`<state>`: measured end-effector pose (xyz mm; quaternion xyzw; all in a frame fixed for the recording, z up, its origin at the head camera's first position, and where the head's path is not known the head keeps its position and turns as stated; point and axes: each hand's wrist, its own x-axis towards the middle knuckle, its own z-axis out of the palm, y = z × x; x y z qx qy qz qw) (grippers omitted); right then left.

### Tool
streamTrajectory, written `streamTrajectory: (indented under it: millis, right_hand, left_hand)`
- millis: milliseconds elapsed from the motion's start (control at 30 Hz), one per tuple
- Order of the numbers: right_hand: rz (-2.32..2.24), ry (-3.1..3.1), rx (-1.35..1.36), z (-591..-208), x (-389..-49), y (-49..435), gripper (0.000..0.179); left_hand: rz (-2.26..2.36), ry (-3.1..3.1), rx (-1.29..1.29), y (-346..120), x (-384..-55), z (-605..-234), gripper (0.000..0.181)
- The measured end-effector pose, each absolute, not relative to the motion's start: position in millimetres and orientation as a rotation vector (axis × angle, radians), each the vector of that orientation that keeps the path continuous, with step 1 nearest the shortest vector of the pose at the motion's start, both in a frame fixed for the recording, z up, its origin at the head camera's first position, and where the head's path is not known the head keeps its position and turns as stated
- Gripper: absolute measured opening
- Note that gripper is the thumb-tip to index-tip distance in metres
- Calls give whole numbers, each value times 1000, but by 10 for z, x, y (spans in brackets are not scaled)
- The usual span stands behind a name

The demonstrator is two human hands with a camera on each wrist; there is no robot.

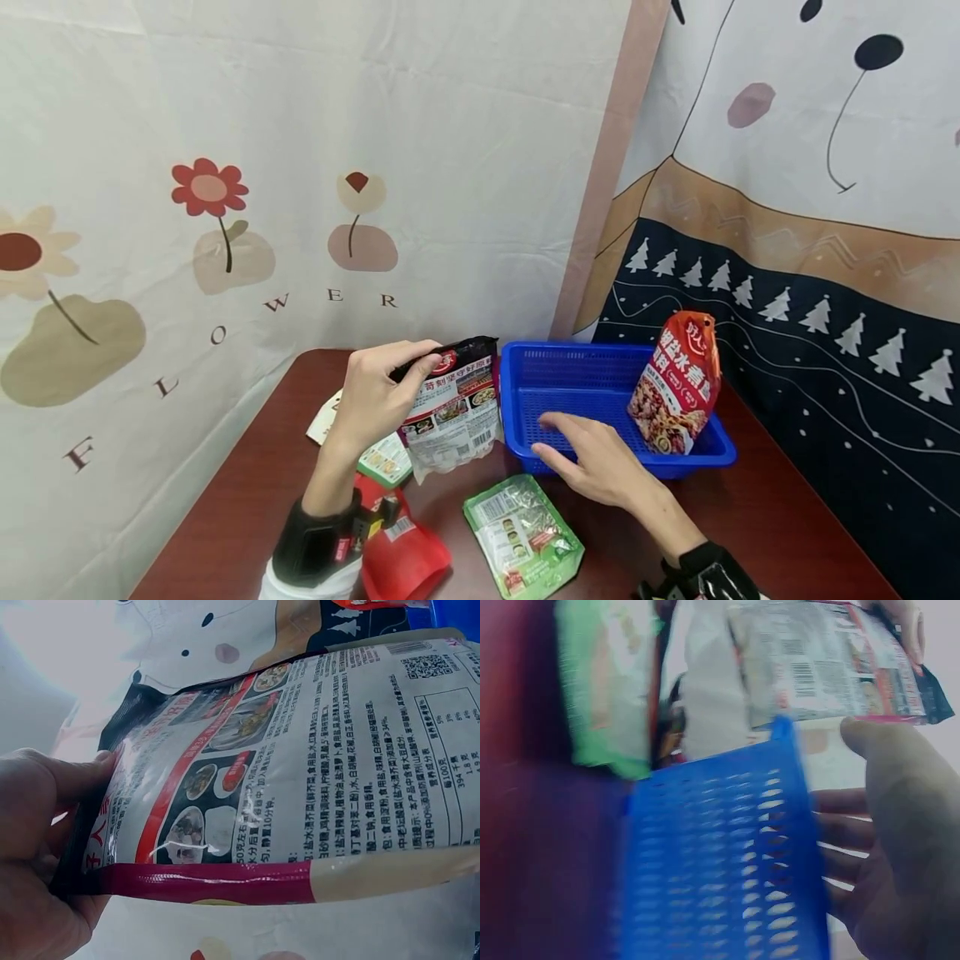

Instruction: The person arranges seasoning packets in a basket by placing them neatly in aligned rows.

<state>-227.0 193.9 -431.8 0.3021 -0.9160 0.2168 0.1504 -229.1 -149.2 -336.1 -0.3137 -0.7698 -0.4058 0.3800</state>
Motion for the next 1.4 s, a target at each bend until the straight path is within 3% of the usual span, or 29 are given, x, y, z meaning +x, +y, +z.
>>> streamTrajectory:
  millis: [333, 600, 833, 967, 1167, 1267, 1400]
  right_hand:
    - [1356, -2494, 1035, -4031, -2362, 1418, 56]
    - [1733, -2439, 1125, -4043, -2468, 1229, 28]
    - [1774, -2329, 1151, -4053, -2453, 1206, 23]
    - [1756, -2281, 1144, -4038, -2454, 1218, 23]
    - [1750, -2197, 1009, -3945, -2471, 1337, 19]
    - [1749, -2115, 925, -3855, -2463, 1429, 18]
    - [1735, -2042, 845, -3728, -2435, 1545, 21]
  left_hand:
    - [-1031, -1918, -898, -1498, -2217, -3312, 16]
    - [-1062, -1877, -946, -1505, -2174, -3265, 19]
    - [-1051, -1884, -936, -1516, -2168, -3252, 20]
    - [-1107, -1885, -861, -1520, -2180, -3268, 35]
    - [-1386, -1998, -786, -1487, -2229, -3332, 86]
    - [-1593, -2062, -775, -1433, -2278, -3383, 92]
    - [-1751, -2164, -803, -1306, -2358, -3477, 86]
